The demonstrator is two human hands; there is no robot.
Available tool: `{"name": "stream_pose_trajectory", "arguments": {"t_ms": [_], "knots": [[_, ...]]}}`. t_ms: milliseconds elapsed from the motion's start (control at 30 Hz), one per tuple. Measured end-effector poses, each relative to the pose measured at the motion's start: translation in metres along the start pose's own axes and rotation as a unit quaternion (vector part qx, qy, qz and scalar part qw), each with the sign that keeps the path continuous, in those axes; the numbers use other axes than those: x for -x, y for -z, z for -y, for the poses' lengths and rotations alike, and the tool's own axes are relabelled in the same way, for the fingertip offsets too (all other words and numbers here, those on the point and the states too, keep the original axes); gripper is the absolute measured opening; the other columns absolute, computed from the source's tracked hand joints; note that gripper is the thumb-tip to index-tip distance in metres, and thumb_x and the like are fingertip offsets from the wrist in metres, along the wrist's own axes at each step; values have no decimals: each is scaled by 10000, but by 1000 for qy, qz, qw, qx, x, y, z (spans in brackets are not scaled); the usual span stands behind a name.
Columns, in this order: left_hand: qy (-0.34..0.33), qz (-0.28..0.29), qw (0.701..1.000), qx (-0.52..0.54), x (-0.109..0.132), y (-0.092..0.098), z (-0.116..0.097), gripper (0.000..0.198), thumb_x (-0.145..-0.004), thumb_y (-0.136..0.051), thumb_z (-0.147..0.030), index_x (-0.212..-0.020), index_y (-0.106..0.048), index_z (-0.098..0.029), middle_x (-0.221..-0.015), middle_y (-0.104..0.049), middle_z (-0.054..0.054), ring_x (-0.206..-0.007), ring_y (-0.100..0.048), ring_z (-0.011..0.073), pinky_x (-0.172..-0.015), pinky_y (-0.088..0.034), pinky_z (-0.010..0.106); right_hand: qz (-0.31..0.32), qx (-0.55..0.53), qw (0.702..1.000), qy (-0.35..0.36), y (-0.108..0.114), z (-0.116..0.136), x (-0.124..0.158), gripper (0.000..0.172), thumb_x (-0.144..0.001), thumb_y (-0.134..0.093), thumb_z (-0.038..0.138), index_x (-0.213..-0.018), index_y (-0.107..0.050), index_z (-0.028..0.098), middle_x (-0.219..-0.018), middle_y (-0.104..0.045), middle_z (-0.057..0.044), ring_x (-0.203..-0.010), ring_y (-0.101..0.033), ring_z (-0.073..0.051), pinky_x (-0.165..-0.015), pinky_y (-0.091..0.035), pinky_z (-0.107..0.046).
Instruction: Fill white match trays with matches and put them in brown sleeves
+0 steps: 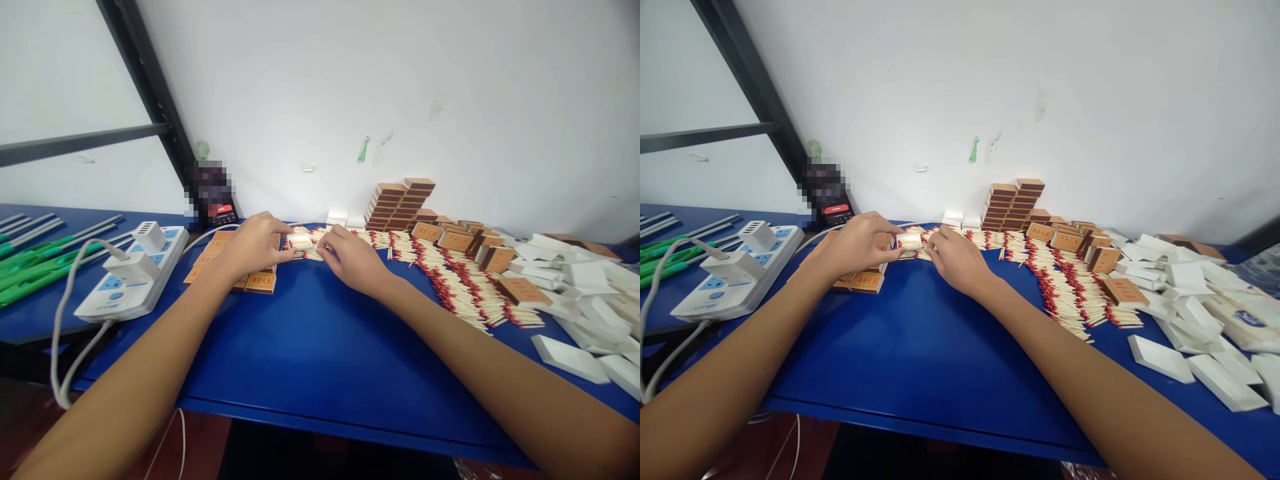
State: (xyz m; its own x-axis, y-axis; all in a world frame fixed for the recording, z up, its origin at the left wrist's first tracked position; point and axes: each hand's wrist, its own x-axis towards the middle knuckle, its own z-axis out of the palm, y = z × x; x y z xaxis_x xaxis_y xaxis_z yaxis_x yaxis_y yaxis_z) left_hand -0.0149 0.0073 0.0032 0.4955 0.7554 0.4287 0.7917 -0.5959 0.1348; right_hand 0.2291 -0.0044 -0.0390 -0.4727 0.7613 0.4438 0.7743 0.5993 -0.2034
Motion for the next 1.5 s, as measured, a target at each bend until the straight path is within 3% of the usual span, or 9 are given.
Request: {"name": "stream_pose_trajectory", "arguments": {"t_ms": [133,467,767,1033,1267,1500], "knots": [[12,-10,1000,-18,0,-1,6,463,-836,-745,-470,-1189,-829,-184,-1021,-793,126,-967,-706,306,-857,-545,414,56,1,998,-6,-4,-2,2,94,-1043,-591,239,-1011,-670,199,-1108,-621,-85,-925,-611,-218,-739,-418,-327],[19,1,1000,-20,0,0,2,491,-840,-743,-477,-1211,-819,-164,-1047,-787,139,-991,-708,312,-888,-553,427,89,-12,996,-14,-7,-5,0,83,-1053,-584,240,-1021,-649,199,-1102,-629,-82,-953,-627,-220,-807,-457,-336],[25,23,999,-25,-1,2,-3,474,-849,-748,-438,-1229,-813,-161,-1047,-791,137,-1002,-711,311,-877,-545,412,173,55,983,-13,6,1,2,179,-1101,-443,244,-1105,-599,155,-1203,-618,-153,-1025,-643,-257,-834,-470,-341],[1,37,999,1,1,-1,-8,337,-789,-763,-333,-1081,-843,-184,-1029,-797,111,-987,-719,300,-877,-542,391,81,29,996,-25,13,3,0,175,-1114,-408,242,-1112,-570,176,-1177,-611,-124,-952,-623,-243,-795,-451,-346],[-34,22,997,63,1,-10,-11,369,-754,-816,-314,-1108,-853,-217,-992,-809,65,-922,-716,250,-837,-518,336,77,51,996,-8,8,12,-3,143,-1095,-478,230,-1108,-610,176,-1175,-626,-124,-958,-630,-243,-762,-429,-332],[14,9,999,44,-1,0,-8,339,-785,-810,-383,-1081,-864,-225,-971,-810,69,-881,-721,251,-778,-500,327,-46,-48,998,-12,7,-4,1,149,-1080,-492,246,-1075,-630,191,-1097,-632,-96,-905,-627,-217,-799,-449,-333]]}}
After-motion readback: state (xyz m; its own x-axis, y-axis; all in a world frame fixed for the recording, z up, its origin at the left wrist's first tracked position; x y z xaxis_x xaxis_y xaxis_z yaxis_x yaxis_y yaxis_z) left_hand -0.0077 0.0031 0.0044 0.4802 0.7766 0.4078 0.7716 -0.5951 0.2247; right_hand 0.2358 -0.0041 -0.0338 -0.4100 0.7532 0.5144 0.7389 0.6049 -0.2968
